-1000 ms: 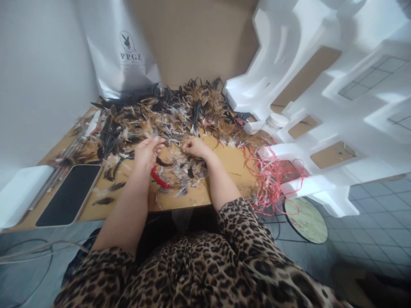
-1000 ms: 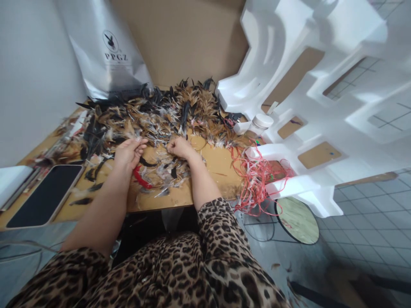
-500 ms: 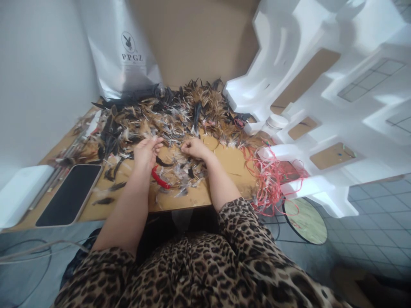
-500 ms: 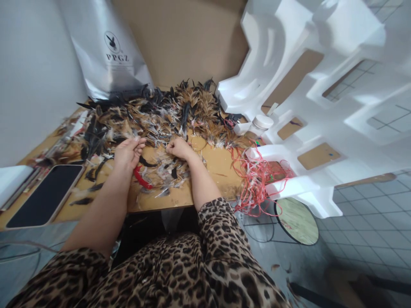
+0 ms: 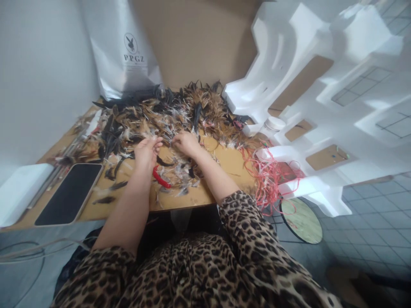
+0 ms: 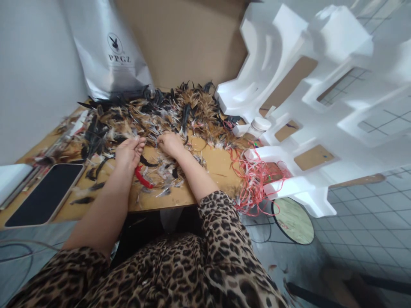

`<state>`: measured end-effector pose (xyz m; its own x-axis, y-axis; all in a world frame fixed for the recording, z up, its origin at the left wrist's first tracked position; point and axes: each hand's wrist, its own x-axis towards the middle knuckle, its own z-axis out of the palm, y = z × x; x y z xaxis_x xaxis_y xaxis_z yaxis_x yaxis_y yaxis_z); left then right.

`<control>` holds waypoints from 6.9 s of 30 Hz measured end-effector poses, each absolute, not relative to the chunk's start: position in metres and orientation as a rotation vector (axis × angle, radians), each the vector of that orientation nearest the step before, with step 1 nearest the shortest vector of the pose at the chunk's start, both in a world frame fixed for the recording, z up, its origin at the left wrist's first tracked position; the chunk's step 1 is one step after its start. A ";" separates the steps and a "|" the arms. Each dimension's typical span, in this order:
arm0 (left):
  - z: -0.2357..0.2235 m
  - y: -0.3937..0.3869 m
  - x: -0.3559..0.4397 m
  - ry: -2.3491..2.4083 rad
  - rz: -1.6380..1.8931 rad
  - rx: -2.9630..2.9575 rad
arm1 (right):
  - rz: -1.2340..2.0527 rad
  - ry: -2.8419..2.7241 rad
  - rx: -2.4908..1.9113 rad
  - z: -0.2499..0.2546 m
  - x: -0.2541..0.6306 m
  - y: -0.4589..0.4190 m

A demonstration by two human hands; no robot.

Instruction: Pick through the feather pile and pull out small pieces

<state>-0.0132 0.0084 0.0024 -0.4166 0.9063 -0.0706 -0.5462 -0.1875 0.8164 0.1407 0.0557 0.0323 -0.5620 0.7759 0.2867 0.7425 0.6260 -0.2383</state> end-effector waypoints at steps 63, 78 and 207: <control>-0.003 0.008 -0.007 1.060 1.655 0.536 | 0.175 -2.240 -1.572 -0.007 0.150 0.070; -0.008 0.008 -0.007 1.008 1.566 0.575 | 1.441 -1.392 -1.016 0.009 0.165 0.074; -0.001 0.002 -0.001 1.007 1.340 0.636 | 1.573 -1.294 -0.874 0.004 0.133 0.057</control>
